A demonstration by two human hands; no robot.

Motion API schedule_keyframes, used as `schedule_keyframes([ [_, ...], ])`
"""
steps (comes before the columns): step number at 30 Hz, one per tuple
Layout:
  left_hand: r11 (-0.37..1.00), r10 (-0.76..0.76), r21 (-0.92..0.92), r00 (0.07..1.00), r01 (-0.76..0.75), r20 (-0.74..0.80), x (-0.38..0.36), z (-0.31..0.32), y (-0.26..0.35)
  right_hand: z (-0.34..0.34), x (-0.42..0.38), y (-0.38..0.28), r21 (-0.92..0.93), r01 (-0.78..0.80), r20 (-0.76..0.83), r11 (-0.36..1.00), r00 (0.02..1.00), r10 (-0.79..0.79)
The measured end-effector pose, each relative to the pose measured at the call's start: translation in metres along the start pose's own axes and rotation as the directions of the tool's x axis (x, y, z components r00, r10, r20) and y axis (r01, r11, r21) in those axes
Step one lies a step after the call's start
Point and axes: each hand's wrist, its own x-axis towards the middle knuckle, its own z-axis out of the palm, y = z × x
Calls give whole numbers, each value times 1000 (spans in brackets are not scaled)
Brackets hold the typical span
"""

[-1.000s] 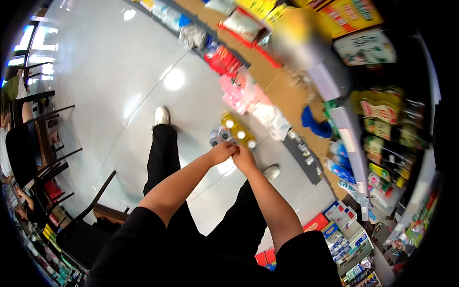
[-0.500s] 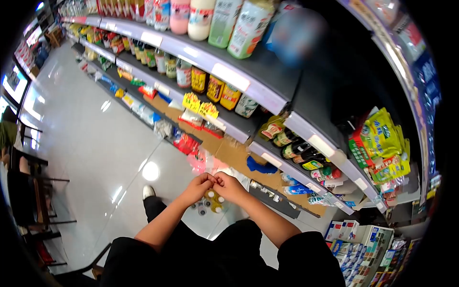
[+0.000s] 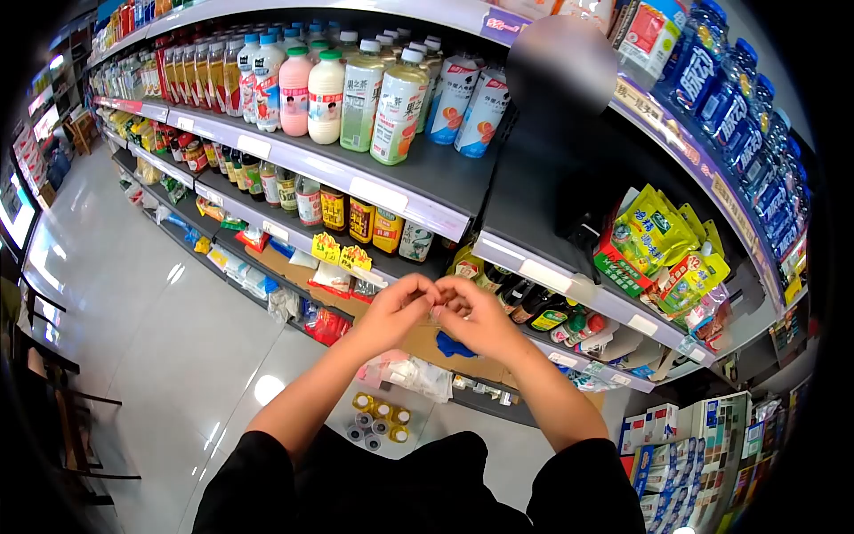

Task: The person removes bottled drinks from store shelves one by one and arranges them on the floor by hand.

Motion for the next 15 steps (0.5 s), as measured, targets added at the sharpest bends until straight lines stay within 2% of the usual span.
schedule_keyframes([
  [1,1000,10,5,1000,-10,6,9,1,9,-7,4,-9,6,10,-22,1000,1000,-9],
  [3,986,165,1,985,-165,42,32,3,30,-22,18,-13,60,101,-79,993,992,-96],
  [6,936,323,160,946,-315,-27,78,-4,45,-57,55,-13,-41,272,-209,962,939,-274],
  [7,918,378,146,925,-369,-37,94,-8,50,-65,68,-24,24,236,-291,971,931,-219],
  [8,923,373,120,926,-365,-53,109,-10,54,-81,86,-23,-51,245,-327,968,912,-248],
  [10,926,372,94,925,-365,-72,137,-13,66,-109,125,-20,-267,277,-451,923,811,-373],
  [12,928,370,80,925,-364,-86,160,-13,75,-135,165,-20,-394,195,-545,898,737,-399],
  [13,928,370,77,924,-364,-96,169,-11,78,-144,180,-26,-380,114,-566,918,756,-328],
  [15,942,334,53,934,-330,-129,187,-9,83,-166,217,-28,-527,108,-546,843,717,-433],
])
